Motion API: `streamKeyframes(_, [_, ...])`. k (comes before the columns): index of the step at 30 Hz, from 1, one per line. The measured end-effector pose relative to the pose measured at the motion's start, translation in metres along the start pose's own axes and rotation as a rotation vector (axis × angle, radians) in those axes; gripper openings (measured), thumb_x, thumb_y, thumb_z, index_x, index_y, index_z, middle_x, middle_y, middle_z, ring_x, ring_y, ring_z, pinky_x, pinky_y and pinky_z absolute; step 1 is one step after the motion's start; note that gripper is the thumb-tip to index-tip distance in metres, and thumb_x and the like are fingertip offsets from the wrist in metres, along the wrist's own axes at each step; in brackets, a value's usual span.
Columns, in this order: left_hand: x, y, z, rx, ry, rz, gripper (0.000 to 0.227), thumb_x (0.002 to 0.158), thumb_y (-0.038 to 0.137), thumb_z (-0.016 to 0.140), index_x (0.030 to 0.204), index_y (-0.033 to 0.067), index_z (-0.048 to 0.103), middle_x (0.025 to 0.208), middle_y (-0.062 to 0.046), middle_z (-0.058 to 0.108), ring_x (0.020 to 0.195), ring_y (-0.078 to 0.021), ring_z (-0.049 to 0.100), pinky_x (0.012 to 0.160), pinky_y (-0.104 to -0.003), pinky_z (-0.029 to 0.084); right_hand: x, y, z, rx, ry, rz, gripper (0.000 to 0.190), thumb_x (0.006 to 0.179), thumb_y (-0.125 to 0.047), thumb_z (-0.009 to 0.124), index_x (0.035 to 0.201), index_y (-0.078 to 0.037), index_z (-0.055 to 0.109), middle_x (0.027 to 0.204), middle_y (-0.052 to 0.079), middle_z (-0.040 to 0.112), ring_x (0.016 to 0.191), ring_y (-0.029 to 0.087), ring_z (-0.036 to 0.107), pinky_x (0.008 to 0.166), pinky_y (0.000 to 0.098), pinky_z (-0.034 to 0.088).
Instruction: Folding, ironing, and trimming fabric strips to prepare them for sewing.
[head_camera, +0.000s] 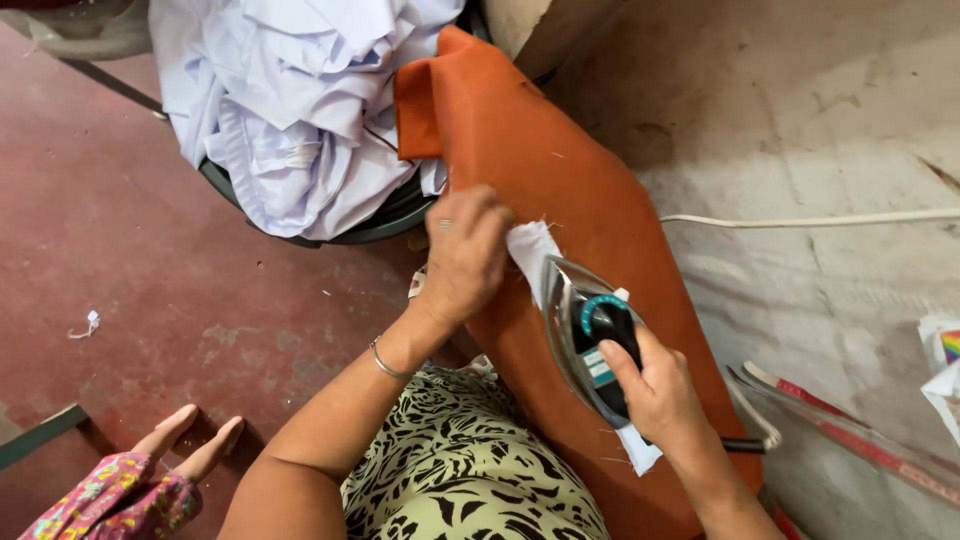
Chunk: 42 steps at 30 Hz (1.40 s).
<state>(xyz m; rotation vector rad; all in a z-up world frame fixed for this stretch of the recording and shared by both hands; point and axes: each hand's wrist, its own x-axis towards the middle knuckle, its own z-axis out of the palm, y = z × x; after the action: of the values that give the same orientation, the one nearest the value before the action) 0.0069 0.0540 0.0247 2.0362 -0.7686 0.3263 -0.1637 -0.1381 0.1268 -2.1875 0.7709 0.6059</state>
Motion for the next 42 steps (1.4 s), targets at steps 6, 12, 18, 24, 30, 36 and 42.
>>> streamKeyframes(6, [-0.033,0.024,0.03,0.228,-0.33,0.308,0.036,0.098,-0.002,0.044,0.13,-0.0119,0.058,0.132,-0.029,0.055,0.12,-0.0447,0.054,0.105,-0.054,0.048,-0.013,0.02,0.002,-0.003,0.025,-0.004,0.049,0.094,-0.049,0.049,0.121,-0.014,0.068,0.062,0.004,0.061,0.057,0.022,0.061,0.063,0.0367,0.049])
streamKeyframes(12, [-0.055,0.02,0.011,0.446,-0.632,0.347,0.074,0.109,0.052,0.03,0.16,0.0,0.026,0.166,-0.024,0.024,0.155,-0.0427,0.019,0.126,-0.056,0.019,-0.034,0.061,-0.001,0.133,0.065,0.032,0.035,0.099,-0.038,0.054,0.086,-0.008,0.065,0.056,0.002,0.056,0.048,0.015,0.055,0.052,0.0317,0.048])
streamKeyframes(18, [-0.052,-0.005,0.007,0.522,-0.672,0.313,0.086,0.102,0.073,0.02,0.166,0.0161,0.017,0.172,-0.006,0.012,0.158,-0.0299,0.007,0.124,-0.06,0.012,-0.053,0.095,-0.002,0.149,0.151,0.08,0.038,0.099,-0.036,0.056,0.076,-0.006,0.063,0.057,0.003,0.061,0.049,0.016,0.057,0.054,0.0317,0.049])
streamKeyframes(24, [-0.019,-0.012,0.003,0.189,-0.37,0.197,0.043,0.099,0.03,0.053,0.137,0.0087,0.055,0.139,-0.013,0.054,0.127,-0.0341,0.045,0.097,-0.063,0.035,-0.092,0.179,0.005,0.185,0.281,0.131,0.041,0.101,-0.034,0.057,0.069,-0.008,0.059,0.052,0.004,0.055,0.045,0.016,0.052,0.055,0.0321,0.045])
streamKeyframes(30, [-0.008,-0.005,0.03,0.418,-0.351,0.016,0.034,0.082,0.031,0.077,0.105,0.0087,0.064,0.107,-0.017,0.054,0.094,-0.0416,0.051,0.074,-0.053,0.041,-0.16,0.239,0.019,0.27,0.438,0.33,0.039,0.103,-0.031,0.058,0.072,-0.007,0.058,0.053,0.004,0.054,0.046,0.015,0.05,0.054,0.0312,0.044])
streamKeyframes(36, [-0.004,-0.019,0.034,0.173,-0.412,-0.069,0.012,0.081,0.019,0.075,0.087,0.0125,0.068,0.087,-0.008,0.062,0.076,-0.0298,0.057,0.066,-0.043,0.044,-0.237,0.308,0.042,0.449,0.622,0.415,0.038,0.109,-0.029,0.057,0.082,-0.002,0.062,0.053,0.007,0.05,0.044,0.016,0.046,0.049,0.0321,0.039])
streamKeyframes(42, [0.015,0.03,0.011,-0.718,-0.346,-0.657,0.02,0.09,0.001,0.078,0.092,0.0153,0.063,0.091,0.002,0.067,0.082,-0.0054,0.062,0.076,-0.017,0.05,-0.267,0.381,0.065,0.635,0.826,0.456,0.033,0.114,-0.026,0.057,0.095,0.0,0.065,0.056,0.008,0.051,0.043,0.017,0.044,0.048,0.0303,0.037])
